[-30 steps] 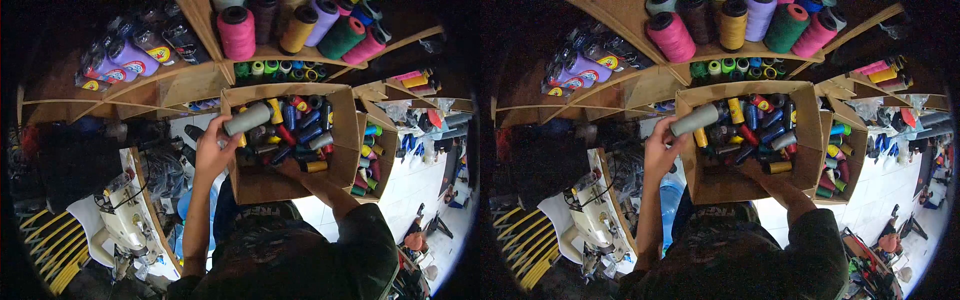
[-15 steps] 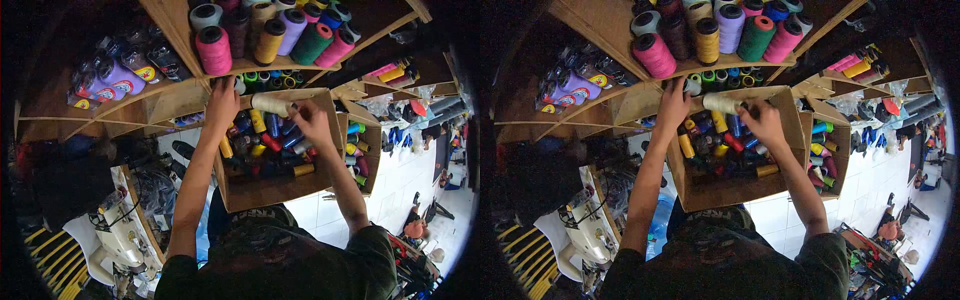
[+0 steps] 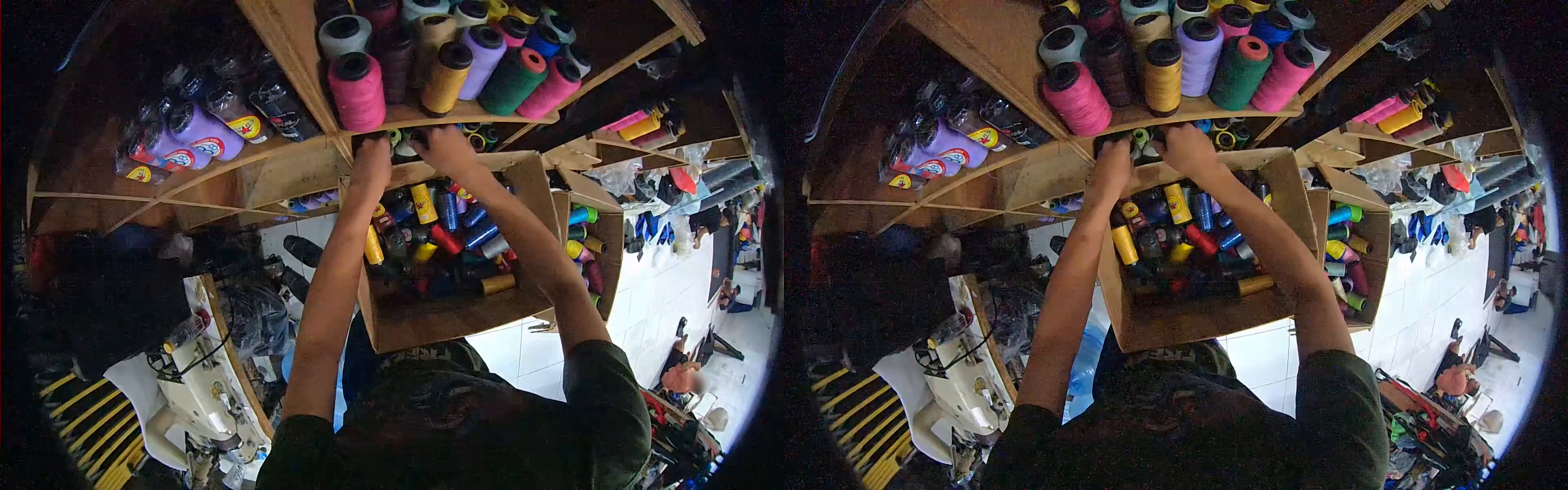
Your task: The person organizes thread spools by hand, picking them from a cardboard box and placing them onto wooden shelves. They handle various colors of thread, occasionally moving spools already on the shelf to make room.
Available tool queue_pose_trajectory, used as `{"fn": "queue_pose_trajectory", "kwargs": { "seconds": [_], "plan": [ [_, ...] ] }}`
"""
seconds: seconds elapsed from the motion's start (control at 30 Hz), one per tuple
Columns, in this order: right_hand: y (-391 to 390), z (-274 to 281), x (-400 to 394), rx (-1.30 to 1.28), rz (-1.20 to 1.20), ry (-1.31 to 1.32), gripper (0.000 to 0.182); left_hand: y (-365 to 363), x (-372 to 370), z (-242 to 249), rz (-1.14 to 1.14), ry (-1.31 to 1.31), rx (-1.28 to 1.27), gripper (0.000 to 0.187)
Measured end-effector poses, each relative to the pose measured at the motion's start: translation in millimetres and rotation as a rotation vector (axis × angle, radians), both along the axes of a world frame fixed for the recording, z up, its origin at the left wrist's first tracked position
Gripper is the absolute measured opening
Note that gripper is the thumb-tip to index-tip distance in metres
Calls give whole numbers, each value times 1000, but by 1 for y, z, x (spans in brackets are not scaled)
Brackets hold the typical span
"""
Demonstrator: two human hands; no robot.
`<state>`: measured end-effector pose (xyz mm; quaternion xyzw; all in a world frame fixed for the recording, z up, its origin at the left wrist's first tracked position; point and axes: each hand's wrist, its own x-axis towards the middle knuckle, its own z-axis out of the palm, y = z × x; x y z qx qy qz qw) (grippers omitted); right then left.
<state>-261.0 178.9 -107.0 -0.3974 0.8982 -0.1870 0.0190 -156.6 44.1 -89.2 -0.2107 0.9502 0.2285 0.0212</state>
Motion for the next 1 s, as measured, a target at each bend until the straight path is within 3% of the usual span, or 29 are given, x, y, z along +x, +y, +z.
{"fn": "queue_pose_trajectory", "kwargs": {
  "seconds": [0.1,0.2,0.23,0.3,0.4,0.53,0.57,0.6,0.67,0.7,0.73,0.77,0.8,0.87,0.93,1.0],
  "plan": [
    [-12,9,2,222,24,-57,38,-8,-12,-23,-34,-41,-31,28],
    [-19,-1,1,260,59,-30,31,-10,-26,-37,160,-90,118,26],
    [-22,-6,-2,283,77,-51,29,-9,-16,-26,13,-68,37,26],
    [-28,1,-1,379,68,-47,22,-11,-22,-34,-12,-59,41,27],
    [-35,-17,-8,411,89,-70,30,-14,-23,-41,-37,3,57,28],
    [-37,-17,-8,355,70,-23,26,-16,-29,-32,91,-109,325,28],
    [-34,-10,-4,330,51,19,23,-19,-27,-52,-7,41,100,27],
    [-29,-6,4,311,35,54,21,-21,-28,-54,-8,27,109,27],
    [-28,-31,-8,308,35,-158,26,-27,-30,-57,-63,-112,178,24],
    [-19,-22,4,139,67,-121,26,-20,-28,-38,-15,-140,126,20],
    [-10,-5,17,-33,95,-73,27,-22,-27,-51,-13,-89,114,19],
    [-1,3,30,-188,152,-172,29,-26,-32,-68,-11,-33,101,19],
    [8,2,40,-178,259,-341,29,-28,-35,-79,-6,29,87,19],
    [31,-12,66,-153,465,-696,30,-22,-33,-46,9,-175,133,24],
    [48,-29,90,157,577,-1028,36,-22,-31,-49,35,-114,133,27],
    [63,-81,122,439,619,-1113,35,-19,-25,-36,0,-106,137,27]
  ]
}}
